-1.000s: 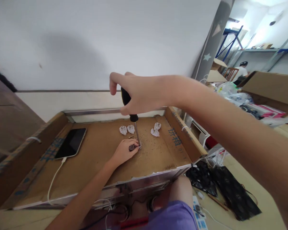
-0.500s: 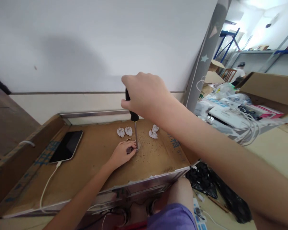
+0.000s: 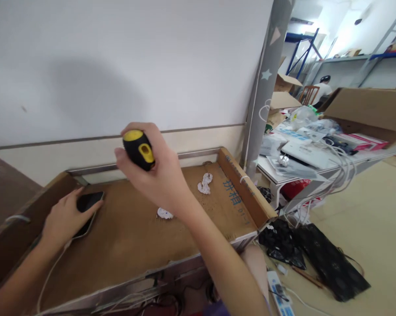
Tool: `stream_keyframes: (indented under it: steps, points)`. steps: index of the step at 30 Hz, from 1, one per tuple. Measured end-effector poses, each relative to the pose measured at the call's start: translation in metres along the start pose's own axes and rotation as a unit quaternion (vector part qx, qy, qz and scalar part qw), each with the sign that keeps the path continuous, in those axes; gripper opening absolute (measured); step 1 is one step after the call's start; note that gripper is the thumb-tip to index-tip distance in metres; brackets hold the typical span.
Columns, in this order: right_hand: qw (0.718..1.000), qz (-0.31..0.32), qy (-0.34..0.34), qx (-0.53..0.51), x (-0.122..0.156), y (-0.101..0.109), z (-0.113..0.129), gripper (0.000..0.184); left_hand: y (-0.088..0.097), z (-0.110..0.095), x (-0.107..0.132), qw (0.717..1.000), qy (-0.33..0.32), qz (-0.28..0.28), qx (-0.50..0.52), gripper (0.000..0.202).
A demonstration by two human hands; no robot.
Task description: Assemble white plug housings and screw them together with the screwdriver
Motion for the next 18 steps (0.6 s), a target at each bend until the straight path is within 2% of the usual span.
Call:
stream_keyframes:
  steps: [2, 4, 8, 15, 18]
  points:
    - [1.0, -0.03, -0.006, 0.002, -0.001, 0.002, 0.001, 0.017, -0.006, 0.024, -0.014, 0.993, 0.073, 0.071, -0.058, 0.072]
    - [0.999, -0.039, -0.015, -0.003, -0.003, 0.003, -0.001, 0.017, -0.014, 0.032, -0.019, 0.987, 0.092, 0.11, -0.067, 0.074]
    - [1.0, -0.003, -0.028, -0.015, -0.002, -0.002, -0.004, 0.022, -0.019, 0.026, -0.019, 0.99, 0.106, 0.082, -0.04, 0.074]
    - [0.998, -0.015, -0.024, -0.064, 0.001, -0.011, -0.004, 0.024, -0.024, 0.033, -0.027, 0.992, 0.114, 0.035, -0.05, 0.073]
    - [0.998, -0.006, -0.023, -0.056, 0.0, -0.012, -0.004, 0.024, -0.024, 0.037, -0.029, 0.996, 0.076, 0.02, -0.047, 0.073]
Point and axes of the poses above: each hand's wrist, its own x-axis away from the middle knuckle, its own y-axis out of the back of the hand, z = x × y, the point moved 3 cm from there along -x, towards the middle knuckle, and after that the axes turned 9 degrees about x, right-handed, at the moved point
